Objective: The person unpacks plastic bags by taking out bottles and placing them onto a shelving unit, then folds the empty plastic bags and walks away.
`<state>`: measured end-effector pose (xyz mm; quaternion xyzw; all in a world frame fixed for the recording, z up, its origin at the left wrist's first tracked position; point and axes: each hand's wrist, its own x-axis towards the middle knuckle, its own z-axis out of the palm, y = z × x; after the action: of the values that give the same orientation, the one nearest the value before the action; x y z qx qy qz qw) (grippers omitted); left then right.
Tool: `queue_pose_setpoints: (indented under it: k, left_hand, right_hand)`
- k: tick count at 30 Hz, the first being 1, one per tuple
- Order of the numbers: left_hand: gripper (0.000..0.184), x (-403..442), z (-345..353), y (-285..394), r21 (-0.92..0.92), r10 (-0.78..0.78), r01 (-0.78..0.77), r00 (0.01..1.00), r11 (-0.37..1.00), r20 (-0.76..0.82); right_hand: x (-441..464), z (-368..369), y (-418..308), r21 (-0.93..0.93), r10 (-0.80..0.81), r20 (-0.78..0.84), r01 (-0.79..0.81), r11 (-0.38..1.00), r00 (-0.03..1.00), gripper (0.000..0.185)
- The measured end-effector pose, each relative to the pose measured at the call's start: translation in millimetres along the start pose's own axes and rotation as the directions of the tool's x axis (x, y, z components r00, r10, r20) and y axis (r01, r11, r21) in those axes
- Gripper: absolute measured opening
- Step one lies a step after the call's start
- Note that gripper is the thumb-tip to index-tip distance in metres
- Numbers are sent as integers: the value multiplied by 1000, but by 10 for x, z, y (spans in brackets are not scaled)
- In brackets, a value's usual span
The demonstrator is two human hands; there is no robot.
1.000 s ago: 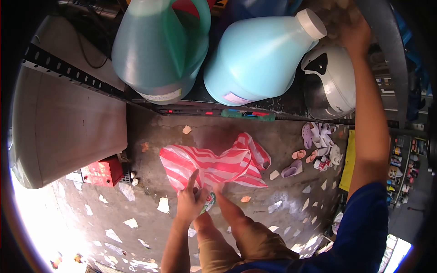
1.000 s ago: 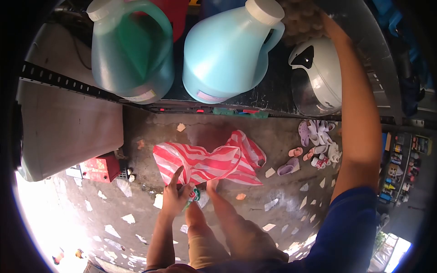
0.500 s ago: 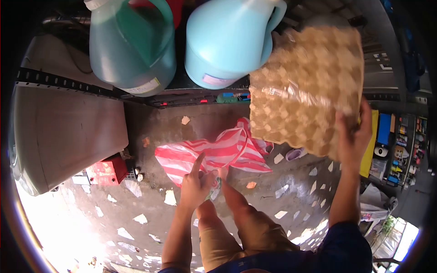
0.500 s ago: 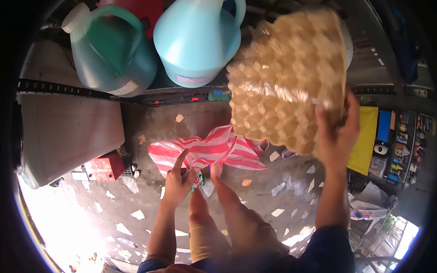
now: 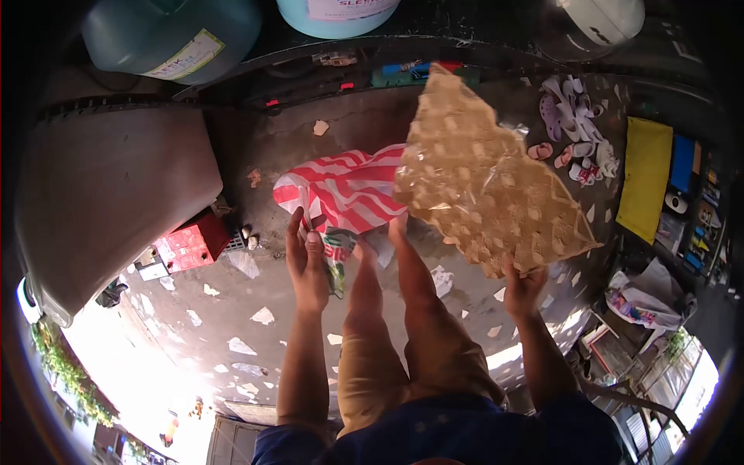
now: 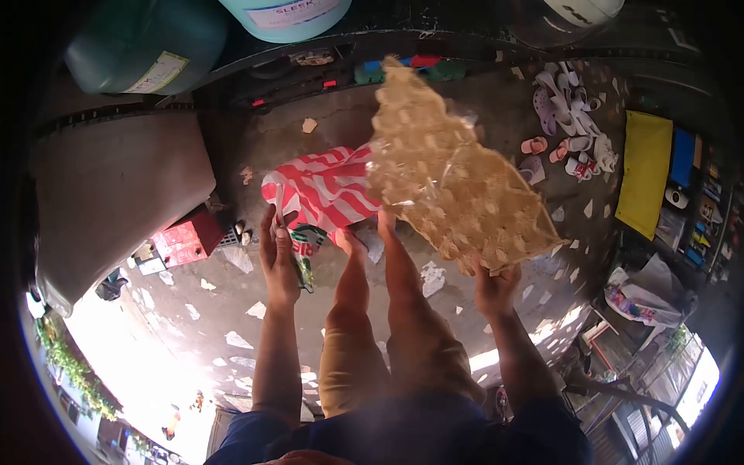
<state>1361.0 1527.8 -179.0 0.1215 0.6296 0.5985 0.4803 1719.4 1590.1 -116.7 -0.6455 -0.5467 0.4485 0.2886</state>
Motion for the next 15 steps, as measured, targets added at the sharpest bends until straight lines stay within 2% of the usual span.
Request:
queue_pose_setpoints:
  k: [2, 3, 5, 7, 8, 9, 10, 11, 13, 14, 15]
  left_hand:
    - [56, -2, -223, -28, 4, -66, 66, 998, 998, 3]
    - [55, 10, -304, -14, -17, -91, 91, 996, 996, -6]
    - [55, 56, -420, -6, -35, -98, 97, 994, 995, -41]
    - [57, 54, -537, 53, -102, -144, 143, 990, 984, 6]
    - [57, 42, -584, 70, -137, -170, 172, 985, 976, 31]
    - [56, 24, -591, 58, -187, -200, 202, 979, 961, 29]
    - [56, -5, -619, 47, -103, -252, 260, 964, 960, 81]
    - [57, -50, -640, 27, -17, -308, 313, 942, 950, 133]
    - [63, -109, -654, -43, 154, -410, 383, 884, 911, 227]
    - [64, -172, -673, -88, 182, -443, 407, 860, 895, 253]
    - [66, -253, -704, -147, 213, -475, 429, 835, 878, 276]
  right_hand:
    - [-11, 123, 99, 8, -92, 81, 92, 996, 992, 34]
    - [6, 213, 107, -13, -159, 89, 160, 987, 983, 20]
    - [52, 248, 28, -299, -406, 196, 449, 842, 893, 19]
    - [72, 309, -107, -380, -488, 279, 561, 735, 827, 25]
    - [-8, 340, -108, -262, -320, 217, 371, 891, 922, 28]
    - [-116, 377, -145, -129, -127, 182, 152, 980, 975, 31]
    - [-206, 405, -186, 6, 82, 170, -84, 996, 982, 33]
    - [-218, 461, -200, 92, 108, 128, -120, 989, 986, 41]
    - [-205, 558, -230, 266, 178, 66, -189, 945, 982, 45]
    - [-185, 585, -222, 355, 214, 43, -215, 910, 976, 46]
    - [-144, 596, -205, 364, 275, 47, -272, 891, 960, 56]
